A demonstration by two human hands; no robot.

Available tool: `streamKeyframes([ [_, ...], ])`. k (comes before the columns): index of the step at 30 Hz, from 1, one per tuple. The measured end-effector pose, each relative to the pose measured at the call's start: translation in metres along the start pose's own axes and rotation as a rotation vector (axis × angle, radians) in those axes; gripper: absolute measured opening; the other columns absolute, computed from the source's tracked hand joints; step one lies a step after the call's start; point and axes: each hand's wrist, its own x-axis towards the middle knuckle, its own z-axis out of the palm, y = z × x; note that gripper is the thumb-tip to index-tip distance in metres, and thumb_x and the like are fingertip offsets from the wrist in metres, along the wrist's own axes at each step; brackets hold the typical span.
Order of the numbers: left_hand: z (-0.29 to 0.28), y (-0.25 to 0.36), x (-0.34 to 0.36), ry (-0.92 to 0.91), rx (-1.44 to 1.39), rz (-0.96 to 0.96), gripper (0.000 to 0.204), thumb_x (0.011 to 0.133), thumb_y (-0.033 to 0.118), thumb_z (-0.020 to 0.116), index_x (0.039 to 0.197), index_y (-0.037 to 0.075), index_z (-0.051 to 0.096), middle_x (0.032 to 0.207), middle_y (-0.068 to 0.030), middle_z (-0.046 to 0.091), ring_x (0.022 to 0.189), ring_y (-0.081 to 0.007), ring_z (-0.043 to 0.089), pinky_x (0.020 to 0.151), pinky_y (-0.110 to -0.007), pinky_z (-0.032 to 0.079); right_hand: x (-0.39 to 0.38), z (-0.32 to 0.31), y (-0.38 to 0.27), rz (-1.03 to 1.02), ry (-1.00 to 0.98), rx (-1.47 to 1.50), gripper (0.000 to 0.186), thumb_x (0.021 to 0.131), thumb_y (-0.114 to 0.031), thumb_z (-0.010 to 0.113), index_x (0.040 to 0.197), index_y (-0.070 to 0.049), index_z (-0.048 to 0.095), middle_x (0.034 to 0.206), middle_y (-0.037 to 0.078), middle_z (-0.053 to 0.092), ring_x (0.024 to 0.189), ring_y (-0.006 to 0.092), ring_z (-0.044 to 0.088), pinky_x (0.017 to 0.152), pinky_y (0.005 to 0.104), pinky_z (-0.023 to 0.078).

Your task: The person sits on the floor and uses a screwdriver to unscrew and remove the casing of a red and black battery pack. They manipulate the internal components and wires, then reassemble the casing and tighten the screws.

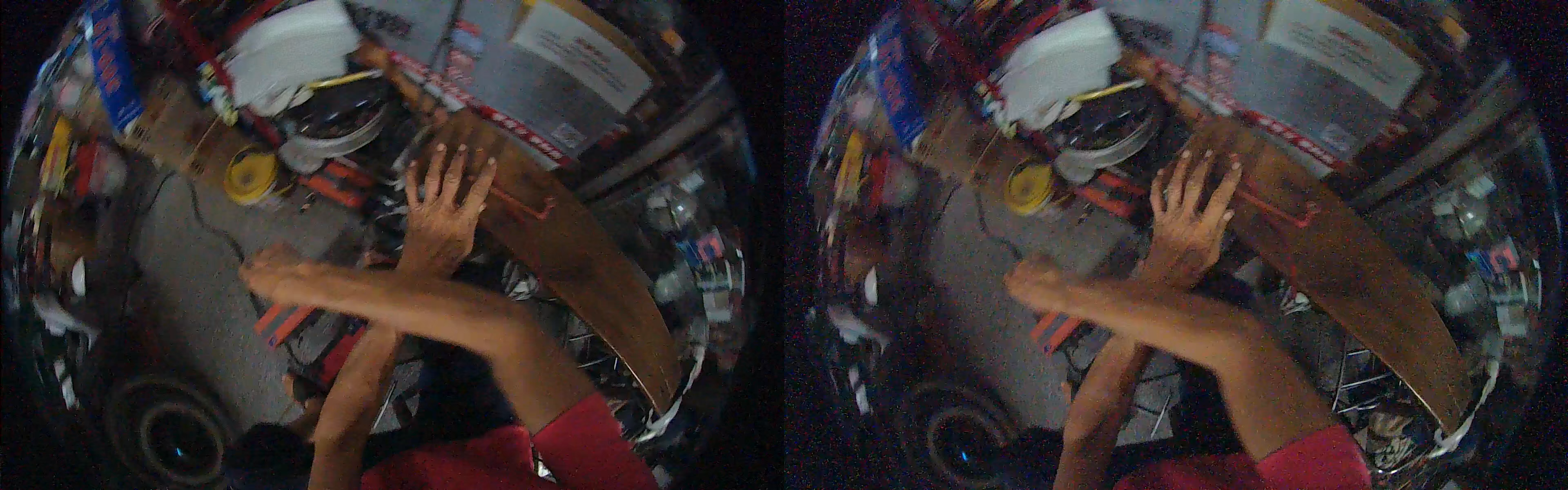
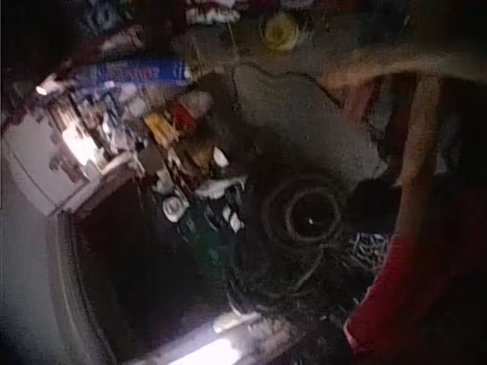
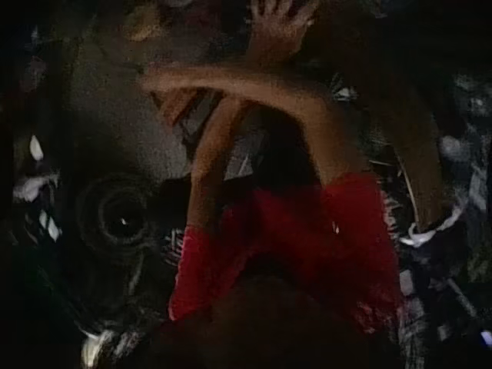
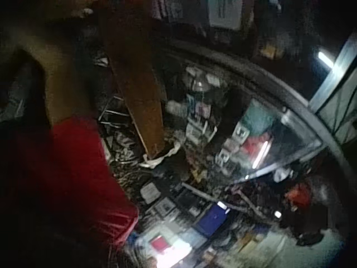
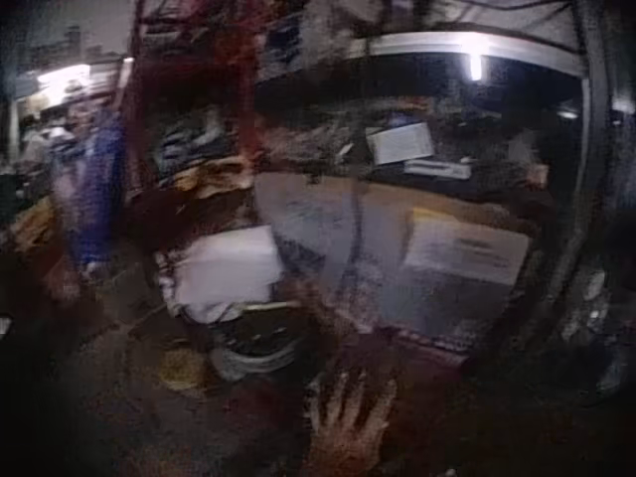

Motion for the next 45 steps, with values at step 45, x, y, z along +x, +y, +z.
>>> streamKeyframes([
  [45,0.017,0.048,-0.354,-0.292,0.14,-1.083,0.064,0.076,0.018,0.06,0.136,0.003,0.044,0.15,-0.0183,0.03,0.139,-0.0371,0.027,0.109,-0.052,0.027,0.02,0.022,-0.008,0.013,0.178,-0.76,0.064,0.086,-0.023,0.063,0.137,0.005,0.037,0.114,0.028,0.059,0.105,0.0424,0.057,0.087,0.048,0.045],
])
